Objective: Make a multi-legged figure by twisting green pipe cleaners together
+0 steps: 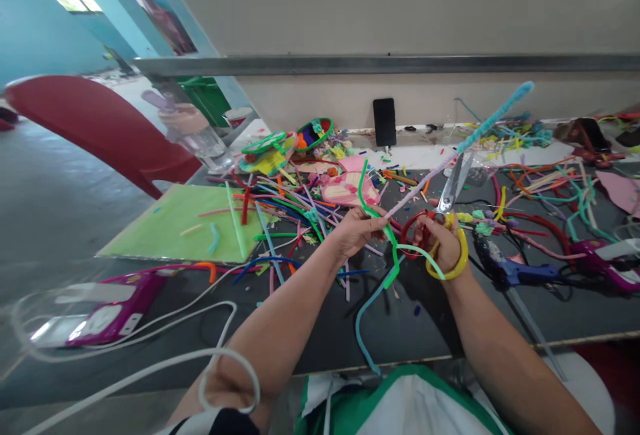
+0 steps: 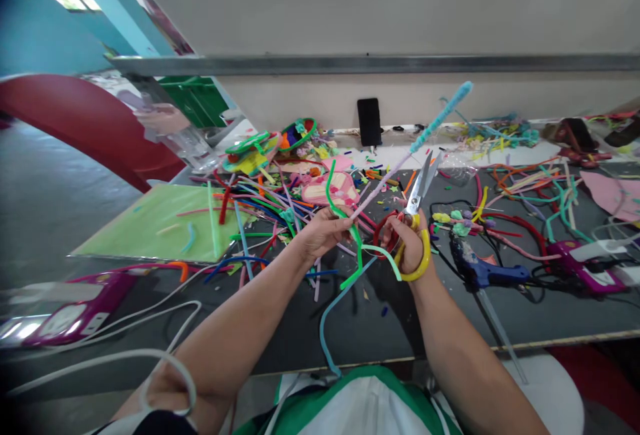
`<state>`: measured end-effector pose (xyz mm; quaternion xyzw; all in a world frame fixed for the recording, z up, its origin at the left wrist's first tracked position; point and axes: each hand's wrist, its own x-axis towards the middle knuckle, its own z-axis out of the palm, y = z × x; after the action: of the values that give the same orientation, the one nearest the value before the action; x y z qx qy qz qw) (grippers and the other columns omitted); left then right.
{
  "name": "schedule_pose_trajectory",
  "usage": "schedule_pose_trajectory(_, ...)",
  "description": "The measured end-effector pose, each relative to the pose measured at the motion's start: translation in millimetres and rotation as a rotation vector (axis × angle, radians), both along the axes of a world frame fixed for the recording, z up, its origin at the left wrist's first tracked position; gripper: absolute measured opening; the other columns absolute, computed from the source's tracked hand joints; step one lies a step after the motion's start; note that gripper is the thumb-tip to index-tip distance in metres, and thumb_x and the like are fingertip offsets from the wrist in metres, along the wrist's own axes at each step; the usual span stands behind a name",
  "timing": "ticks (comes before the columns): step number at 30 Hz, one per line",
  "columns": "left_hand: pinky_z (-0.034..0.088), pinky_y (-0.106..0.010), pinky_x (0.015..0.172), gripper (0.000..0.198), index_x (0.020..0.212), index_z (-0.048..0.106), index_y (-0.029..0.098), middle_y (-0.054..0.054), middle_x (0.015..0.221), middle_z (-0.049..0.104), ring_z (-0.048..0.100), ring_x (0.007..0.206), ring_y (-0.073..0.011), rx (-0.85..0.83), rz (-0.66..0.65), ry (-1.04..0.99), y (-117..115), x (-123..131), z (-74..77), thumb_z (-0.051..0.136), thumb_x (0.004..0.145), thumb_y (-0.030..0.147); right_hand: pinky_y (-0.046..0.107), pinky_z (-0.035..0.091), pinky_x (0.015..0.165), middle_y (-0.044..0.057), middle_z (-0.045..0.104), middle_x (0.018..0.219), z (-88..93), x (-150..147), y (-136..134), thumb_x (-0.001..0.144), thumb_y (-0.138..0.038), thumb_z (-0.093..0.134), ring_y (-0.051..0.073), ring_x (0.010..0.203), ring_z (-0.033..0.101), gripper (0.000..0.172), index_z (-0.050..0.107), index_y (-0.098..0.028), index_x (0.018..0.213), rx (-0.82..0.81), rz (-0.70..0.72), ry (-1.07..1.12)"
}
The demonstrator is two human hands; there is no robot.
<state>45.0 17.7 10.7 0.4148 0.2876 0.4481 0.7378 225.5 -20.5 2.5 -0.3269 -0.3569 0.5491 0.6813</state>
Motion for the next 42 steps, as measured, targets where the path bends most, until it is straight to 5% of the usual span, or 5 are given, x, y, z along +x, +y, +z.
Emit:
schedule_pose_trajectory(20, 0.051, -0.022, 0.050, 0.026, 0.079, 0.068, 0.012, -0.002, 0.065, 0.067, 0.063, 0.053, -0.0122, 0.039, -0.051, -0.043, 2.1, -4.0, -1.4, 0.081, 0.061, 0.025, 0.024, 0.046, 0.037, -0.006, 0.060, 0.062, -0.2, -3.6, -9.6, 0.072, -0.030, 0.069, 0.012, 0.042, 0.053, 0.042, 0.051, -0.025, 0.109, -0.093, 0.121, -0.124)
schedule_pose_trajectory(28, 0.053, -0.023, 0.048, 0.028, 0.076, 0.065, 0.013, 0.000, 0.068, 0.068, 0.062, 0.053, -0.0119, -0.026, 0.051, -0.160, 5.7, -12.3, 0.5, 0.082, 0.055, 0.023, 0.019, 0.037, 0.033, -0.004, 0.053, 0.052, 31.9, 20.2, -90.9, 0.075, -0.034, 0.067, 0.010, 0.038, 0.045, 0.021, 0.060, -0.023, 0.091, -0.324, 0.365, -0.452)
schedule_pose_trajectory(32, 0.052, -0.023, 0.047, 0.028, 0.076, 0.065, 0.013, 0.000, 0.066, 0.067, 0.061, 0.051, -0.0115, -0.039, 0.052, -0.177, 6.4, -12.2, -0.2, 0.082, 0.056, 0.022, 0.019, 0.030, 0.027, -0.002, 0.058, 0.059, 20.0, 47.4, -132.0, 0.072, -0.038, 0.066, 0.008, 0.031, 0.039, 0.034, 0.062, -0.028, 0.104, -0.437, 0.168, -0.640)
schedule_pose_trajectory(36, 0.051, -0.022, 0.047, 0.028, 0.075, 0.066, 0.013, -0.001, 0.065, 0.067, 0.061, 0.052, -0.0118, -0.039, 0.026, -0.149, 4.7, -9.8, -0.3, 0.082, 0.055, 0.024, 0.026, 0.051, 0.050, 0.004, 0.067, 0.072, -6.2, 76.2, -154.3, 0.068, -0.036, 0.064, 0.018, 0.058, 0.065, 0.032, 0.068, -0.028, 0.099, -0.222, -0.064, -1.106)
schedule_pose_trajectory(42, 0.049, -0.021, 0.045, 0.029, 0.078, 0.067, 0.012, -0.002, 0.062, 0.065, 0.060, 0.050, -0.0120, 0.017, -0.068, -0.100, 2.6, -8.1, -2.4, 0.081, 0.058, 0.028, 0.031, 0.056, 0.070, 0.007, 0.073, 0.095, -27.7, 92.5, -156.0, 0.074, -0.029, 0.059, 0.022, 0.077, 0.071, 0.031, 0.066, -0.027, 0.105, 0.075, -0.069, -1.428)
